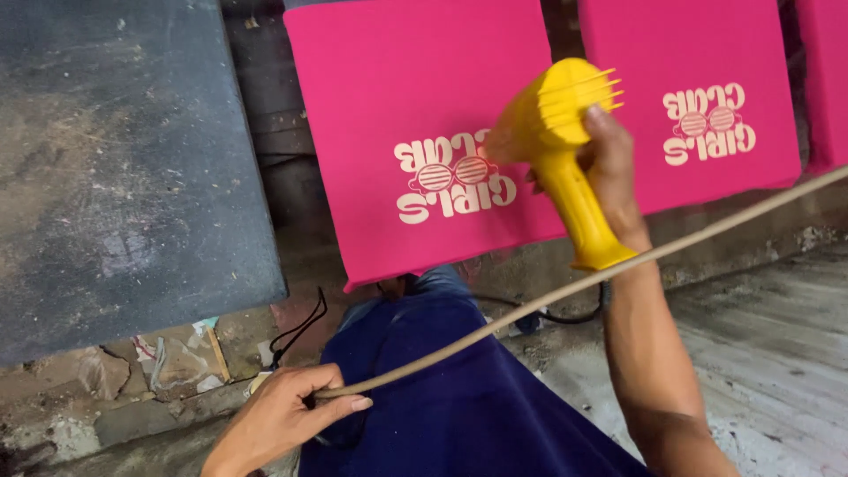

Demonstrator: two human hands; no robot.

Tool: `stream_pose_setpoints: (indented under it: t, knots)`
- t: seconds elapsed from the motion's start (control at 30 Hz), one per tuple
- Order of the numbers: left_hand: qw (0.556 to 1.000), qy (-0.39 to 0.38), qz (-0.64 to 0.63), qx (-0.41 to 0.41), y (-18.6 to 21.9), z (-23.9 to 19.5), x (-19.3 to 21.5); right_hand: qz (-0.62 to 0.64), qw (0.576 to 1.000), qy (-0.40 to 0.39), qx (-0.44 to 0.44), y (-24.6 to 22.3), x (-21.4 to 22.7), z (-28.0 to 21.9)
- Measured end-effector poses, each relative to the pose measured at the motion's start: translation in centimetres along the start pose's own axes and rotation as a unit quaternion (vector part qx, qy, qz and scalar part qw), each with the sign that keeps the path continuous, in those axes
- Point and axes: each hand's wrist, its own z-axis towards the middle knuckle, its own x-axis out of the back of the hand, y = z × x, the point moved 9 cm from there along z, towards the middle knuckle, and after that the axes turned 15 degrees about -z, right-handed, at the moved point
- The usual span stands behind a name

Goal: Using a handheld heat gun to dry screen-printed ink on a row of pink shirts.

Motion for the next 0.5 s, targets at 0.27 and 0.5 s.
stream_pose_setpoints:
  t: [0.27, 0.5]
  knots:
    - [1.0, -0.01, 0.006, -0.024, 0.8, 0.8, -0.5, 0.055, 0.992, -0.09, -0.072, 6.7, -1.6, -1.8]
    - [0.999, 0.006, 0.005, -0.036, 1.6, -0.6, -0.4, -0.066, 0.99, -0.123, 0.019, 0.5, -6.2, -3.0]
